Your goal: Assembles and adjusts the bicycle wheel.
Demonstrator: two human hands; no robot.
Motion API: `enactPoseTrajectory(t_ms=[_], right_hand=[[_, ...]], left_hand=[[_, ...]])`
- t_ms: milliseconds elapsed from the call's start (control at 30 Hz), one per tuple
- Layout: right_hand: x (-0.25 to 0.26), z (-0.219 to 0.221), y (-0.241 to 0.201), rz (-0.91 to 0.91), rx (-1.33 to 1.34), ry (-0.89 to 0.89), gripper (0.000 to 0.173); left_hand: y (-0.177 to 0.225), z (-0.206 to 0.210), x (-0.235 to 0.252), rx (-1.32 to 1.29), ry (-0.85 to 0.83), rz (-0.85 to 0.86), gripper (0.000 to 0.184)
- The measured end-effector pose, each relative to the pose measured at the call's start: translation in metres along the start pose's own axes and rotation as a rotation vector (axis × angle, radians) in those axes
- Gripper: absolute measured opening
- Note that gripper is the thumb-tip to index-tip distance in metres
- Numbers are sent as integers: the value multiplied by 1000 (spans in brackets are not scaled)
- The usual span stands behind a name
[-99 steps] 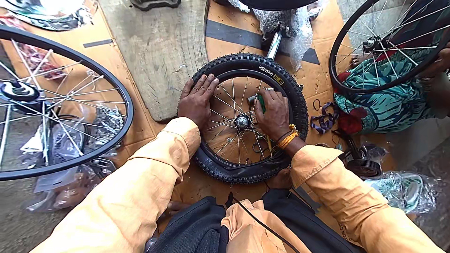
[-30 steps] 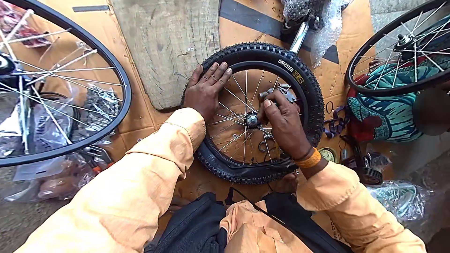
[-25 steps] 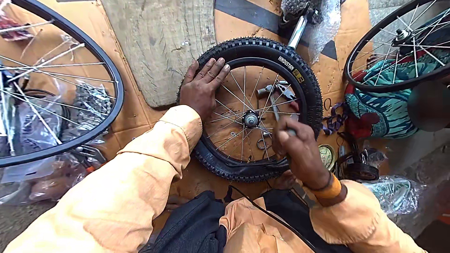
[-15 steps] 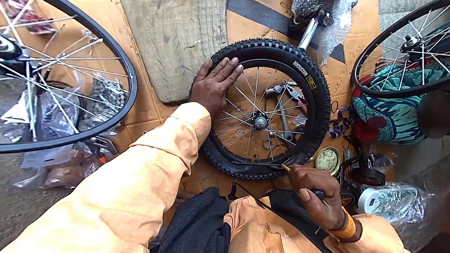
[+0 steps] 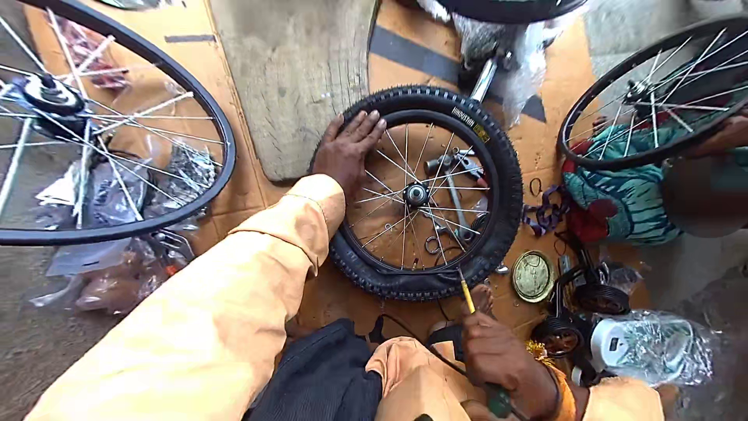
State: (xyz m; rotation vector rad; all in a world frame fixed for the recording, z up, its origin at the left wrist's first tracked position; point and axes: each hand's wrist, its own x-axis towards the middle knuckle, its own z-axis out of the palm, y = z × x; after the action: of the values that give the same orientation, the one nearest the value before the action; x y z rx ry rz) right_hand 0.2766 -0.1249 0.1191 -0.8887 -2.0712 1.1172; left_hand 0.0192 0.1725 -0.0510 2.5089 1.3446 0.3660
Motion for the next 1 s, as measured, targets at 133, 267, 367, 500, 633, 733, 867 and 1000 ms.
enactPoseTrajectory(t_ms=[133, 267, 367, 500, 633, 733, 867, 1000], right_hand=[[-8, 17, 17, -25, -157, -123, 37], [-25, 39, 32, -40, -298, -327, 28], [-31, 44, 38, -45, -363, -373, 31], [-24, 35, 21, 97, -458, -465, 33], [-32, 24, -7, 362, -651, -416, 20], [-41, 11, -17, 497, -661, -287, 20], [-41, -7, -9, 491, -347, 93, 14], [-13, -33, -3, 494, -139, 228, 13]], left_hand=[[2, -1, 1, -4, -16, -45, 64], [10, -10, 7, -34, -101, -101, 68], [16, -18, 8, -3, -201, -120, 79], [19, -17, 2, 50, -219, -150, 91], [20, -17, -16, 123, -123, -132, 84], [16, -16, -40, 149, -18, -112, 64], [20, -7, -64, 70, 62, -171, 50], [18, 1, -67, 32, 65, -218, 50]])
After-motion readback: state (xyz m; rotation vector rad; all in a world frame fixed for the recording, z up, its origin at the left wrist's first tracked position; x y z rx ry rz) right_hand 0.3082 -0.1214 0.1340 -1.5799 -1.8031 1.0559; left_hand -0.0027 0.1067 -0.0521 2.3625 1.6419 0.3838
